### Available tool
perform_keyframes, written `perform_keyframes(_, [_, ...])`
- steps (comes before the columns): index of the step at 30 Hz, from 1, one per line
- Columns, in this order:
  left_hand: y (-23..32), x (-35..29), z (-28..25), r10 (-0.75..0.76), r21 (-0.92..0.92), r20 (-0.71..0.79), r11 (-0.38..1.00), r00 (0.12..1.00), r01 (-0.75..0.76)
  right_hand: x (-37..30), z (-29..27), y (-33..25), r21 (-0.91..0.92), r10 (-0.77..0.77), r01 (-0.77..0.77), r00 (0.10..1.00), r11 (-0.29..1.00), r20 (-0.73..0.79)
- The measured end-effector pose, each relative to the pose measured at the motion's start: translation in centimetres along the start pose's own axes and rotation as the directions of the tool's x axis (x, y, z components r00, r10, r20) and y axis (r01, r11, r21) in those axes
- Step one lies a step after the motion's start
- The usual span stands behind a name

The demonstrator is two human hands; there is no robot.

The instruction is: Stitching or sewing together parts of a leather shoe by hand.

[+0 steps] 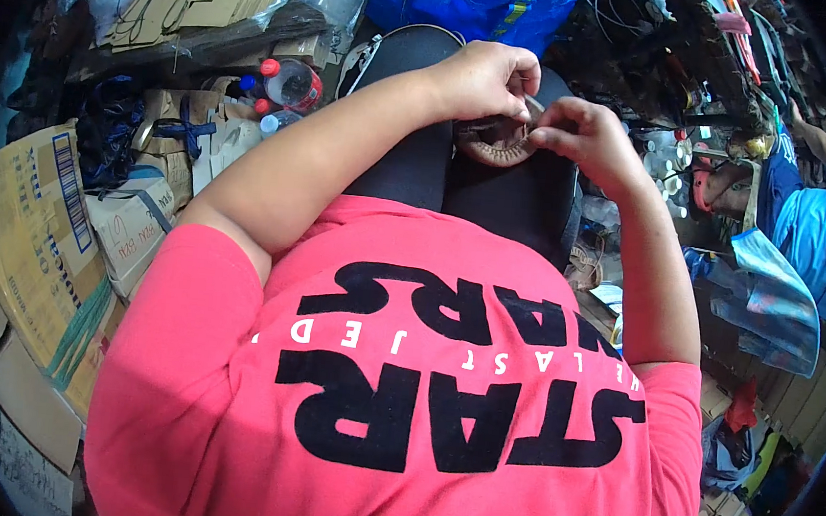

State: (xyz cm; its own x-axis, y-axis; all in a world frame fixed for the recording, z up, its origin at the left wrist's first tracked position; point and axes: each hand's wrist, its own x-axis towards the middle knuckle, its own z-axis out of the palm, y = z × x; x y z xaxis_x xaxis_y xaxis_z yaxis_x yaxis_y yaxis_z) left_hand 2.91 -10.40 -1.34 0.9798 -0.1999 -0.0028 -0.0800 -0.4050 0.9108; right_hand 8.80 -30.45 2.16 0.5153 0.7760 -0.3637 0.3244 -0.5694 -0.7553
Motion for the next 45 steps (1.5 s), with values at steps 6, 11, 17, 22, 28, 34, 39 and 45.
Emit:
perform_keyframes(6, [-0.8,-3.1,0.2,0.296,0.330,-0.082,0.909,0.951,-0.255,-1.9,-0.1,2.5,-0.039,-0.125,0.120,0.978,0.992,-0.169])
perform_keyframes(11, [-0.1,-2.9,0.2,0.253,0.326,-0.025,0.917,0.967,-0.231,-0.5,2.1,4.4,-0.139,-0.235,0.189,0.806,0.972,-0.544])
perform_keyframes(17, [-0.7,-3.4,-2.8,-0.060,-0.093,-0.439,0.995,0.896,0.021,0.3,1.8,6.0,0.863,0.200,0.492,0.862,-0.111,-0.466])
perform_keyframes(22, [3.0,-2.7,-0.4,-0.203,-0.975,-0.120,0.206,0.972,-0.077,-1.0,2.6,4.4,0.830,0.126,0.238,0.971,-0.504,-0.201])
perform_keyframes(28, [-1.1,-3.0,-2.8,-0.228,-0.986,-0.027,0.169,0.973,0.012,-3.1,1.5,5.1,0.968,0.028,0.251,0.967,0.027,-0.251])
perform_keyframes(34, [-4.5,-7.4,-11.6,-0.106,0.283,-0.194,0.946,0.975,0.159,-7.5,-3.3,11.0,0.435,0.336,-0.211,0.912,0.875,-0.234])
perform_keyframes(39, [-1.1,-8.8,-9.1,0.193,0.482,-0.418,0.875,0.888,0.037,-4.5,-6.1,5.9,0.152,0.076,-0.005,0.884,0.988,-0.461])
perform_keyframes(45, [1.7,-5.3,-0.1,0.173,0.544,0.162,0.806,0.972,-0.234,4.4,-3.3,-3.2,-0.264,0.027,0.001,0.994,0.964,0.105])
